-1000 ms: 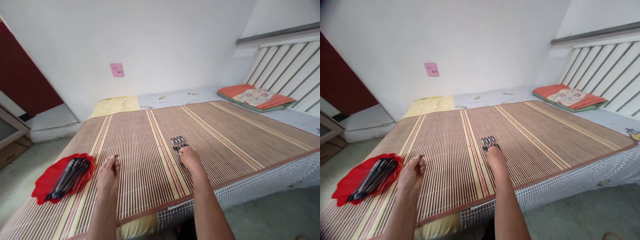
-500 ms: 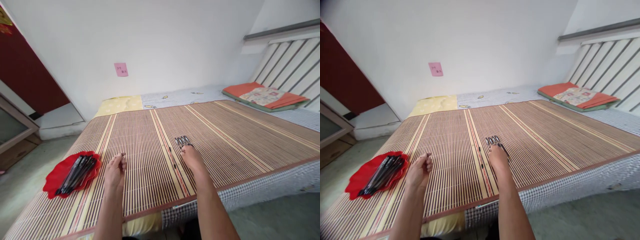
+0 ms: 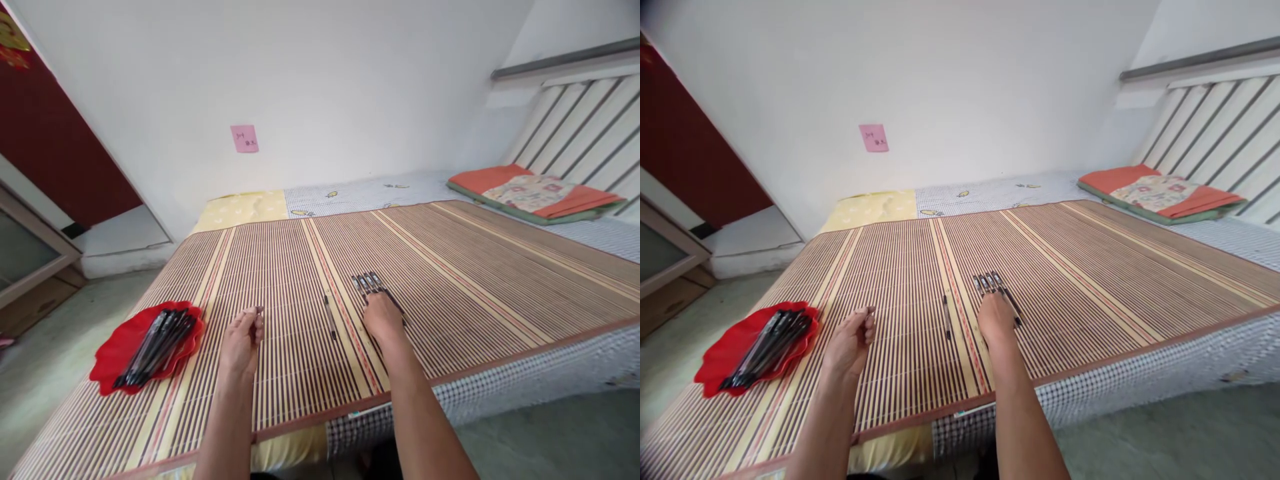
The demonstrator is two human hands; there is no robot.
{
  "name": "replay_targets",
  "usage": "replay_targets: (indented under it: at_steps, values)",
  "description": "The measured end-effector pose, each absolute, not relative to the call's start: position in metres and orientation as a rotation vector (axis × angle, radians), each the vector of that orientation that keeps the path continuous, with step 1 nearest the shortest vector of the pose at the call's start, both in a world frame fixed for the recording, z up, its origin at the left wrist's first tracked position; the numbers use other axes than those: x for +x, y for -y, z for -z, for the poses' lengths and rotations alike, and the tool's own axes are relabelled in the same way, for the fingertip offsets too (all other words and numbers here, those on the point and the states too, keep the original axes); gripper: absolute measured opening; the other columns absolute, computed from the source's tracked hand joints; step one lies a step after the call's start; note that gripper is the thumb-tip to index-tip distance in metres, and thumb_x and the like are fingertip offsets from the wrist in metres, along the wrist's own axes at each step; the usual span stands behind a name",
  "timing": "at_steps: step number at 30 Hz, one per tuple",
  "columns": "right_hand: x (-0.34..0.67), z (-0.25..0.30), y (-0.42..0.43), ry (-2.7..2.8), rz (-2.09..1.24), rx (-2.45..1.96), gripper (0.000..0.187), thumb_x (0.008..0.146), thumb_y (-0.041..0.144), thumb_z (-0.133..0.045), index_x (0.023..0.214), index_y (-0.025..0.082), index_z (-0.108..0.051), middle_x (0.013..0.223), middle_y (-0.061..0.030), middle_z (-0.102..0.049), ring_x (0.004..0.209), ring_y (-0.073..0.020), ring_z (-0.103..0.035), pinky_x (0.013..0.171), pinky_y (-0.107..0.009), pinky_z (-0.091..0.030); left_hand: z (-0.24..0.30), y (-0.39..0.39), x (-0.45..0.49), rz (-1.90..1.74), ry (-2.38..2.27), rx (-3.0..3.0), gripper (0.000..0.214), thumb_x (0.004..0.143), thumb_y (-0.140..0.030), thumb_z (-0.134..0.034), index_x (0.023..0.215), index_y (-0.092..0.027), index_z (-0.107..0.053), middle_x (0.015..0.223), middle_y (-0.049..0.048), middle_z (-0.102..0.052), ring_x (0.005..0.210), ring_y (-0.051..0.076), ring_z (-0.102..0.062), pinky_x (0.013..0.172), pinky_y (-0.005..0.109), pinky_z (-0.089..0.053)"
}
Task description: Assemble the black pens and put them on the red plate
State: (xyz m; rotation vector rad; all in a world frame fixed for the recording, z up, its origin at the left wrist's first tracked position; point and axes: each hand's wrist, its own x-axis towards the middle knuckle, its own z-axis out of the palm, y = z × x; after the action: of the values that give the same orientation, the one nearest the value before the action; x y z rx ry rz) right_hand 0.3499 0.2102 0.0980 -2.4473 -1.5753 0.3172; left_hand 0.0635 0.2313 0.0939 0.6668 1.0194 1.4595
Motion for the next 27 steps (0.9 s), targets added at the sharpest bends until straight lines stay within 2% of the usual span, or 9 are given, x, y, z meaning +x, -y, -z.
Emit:
replay_targets:
  at_steps: [6, 10, 13, 15, 18, 21, 24, 27]
  values:
    - [0.348, -0.097, -0.212, 1.687, -0.391, -2.328, 0.022, 0.093, 0.013, -0.055, 0.095, 0.017, -0.077, 0.101, -0.0133, -0.079, 0.097, -0.0229, -0.072, 0.071, -0.028, -0.04, -0.097, -0.23, 0.065, -1.445, -1.025, 0.664, 0.044, 0.051, -0.038, -0.093, 0.078, -0.011, -0.07, 0.056, -0.0046, -0.055, 0.047, 0.004, -0.044, 0.04, 0.013, -0.03]
    - [0.347, -0.096, -0.209, 1.692, -0.419, -2.31, 0.015, 0.088, 0.015, -0.061, 0.091, 0.015, -0.075, 0.098, -0.014, -0.078, 0.091, -0.0238, -0.071, 0.064, -0.029, -0.034, -0.098, -0.229, 0.066, -1.445, -1.023, 0.666, 0.042, 0.05, -0.036, -0.092, 0.075, -0.012, -0.069, 0.054, -0.0051, -0.054, 0.045, 0.004, -0.042, 0.039, 0.014, -0.029]
    - [0.346, -0.096, -0.205, 1.723, -0.464, -2.267, 0.011, 0.088, 0.022, -0.064, 0.088, 0.017, -0.074, 0.094, -0.0108, -0.078, 0.085, -0.0219, -0.07, 0.061, -0.029, -0.032, -0.098, -0.229, 0.066, -1.44, -1.02, 0.682, 0.041, 0.051, -0.036, -0.091, 0.076, -0.012, -0.07, 0.054, -0.0048, -0.054, 0.044, 0.005, -0.042, 0.039, 0.014, -0.029]
    - [0.345, -0.095, -0.203, 1.776, -0.528, -2.221, 0.009, 0.083, 0.027, -0.072, 0.083, 0.018, -0.073, 0.092, -0.0087, -0.077, 0.083, -0.0211, -0.068, 0.061, -0.028, -0.031, -0.097, -0.229, 0.065, -1.441, -1.019, 0.692, 0.04, 0.052, -0.037, -0.09, 0.077, -0.012, -0.07, 0.054, -0.0046, -0.054, 0.045, 0.005, -0.043, 0.039, 0.014, -0.029]
    - [0.342, -0.094, -0.203, 1.831, -0.612, -2.179, 0.007, 0.075, 0.017, -0.078, 0.076, 0.018, -0.071, 0.088, -0.007, -0.075, 0.083, -0.0204, -0.067, 0.062, -0.027, -0.03, -0.096, -0.229, 0.065, -1.444, -1.019, 0.692, 0.04, 0.054, -0.038, -0.09, 0.077, -0.011, -0.071, 0.056, -0.0044, -0.055, 0.046, 0.005, -0.043, 0.04, 0.015, -0.03]
    - [0.336, -0.093, -0.206, 1.8, -0.597, -2.16, 0.01, 0.083, 0.012, -0.068, 0.074, 0.017, -0.07, 0.084, -0.0069, -0.074, 0.082, -0.0188, -0.066, 0.064, -0.027, -0.031, -0.095, -0.228, 0.065, -1.44, -1.023, 0.674, 0.042, 0.054, -0.039, -0.09, 0.079, -0.011, -0.071, 0.057, -0.0042, -0.055, 0.048, 0.005, -0.044, 0.041, 0.015, -0.03]
    - [0.325, -0.093, -0.212, 1.735, -0.546, -2.122, 0.013, 0.093, 0.016, -0.057, 0.086, 0.016, -0.069, 0.092, -0.0092, -0.074, 0.086, -0.0186, -0.066, 0.067, -0.026, -0.034, -0.095, -0.228, 0.067, -1.429, -1.019, 0.672, 0.043, 0.054, -0.04, -0.09, 0.078, -0.011, -0.07, 0.057, -0.0042, -0.056, 0.048, 0.005, -0.044, 0.042, 0.015, -0.03]
    - [0.307, -0.092, -0.216, 1.705, -0.551, -2.071, 0.012, 0.096, 0.015, -0.055, 0.096, 0.015, -0.067, 0.101, -0.0102, -0.073, 0.093, -0.0185, -0.067, 0.072, -0.025, -0.038, -0.095, -0.226, 0.07, -1.413, -1.002, 0.703, 0.041, 0.057, -0.04, -0.09, 0.079, -0.012, -0.069, 0.057, -0.0049, -0.054, 0.048, 0.005, -0.043, 0.042, 0.016, -0.029]
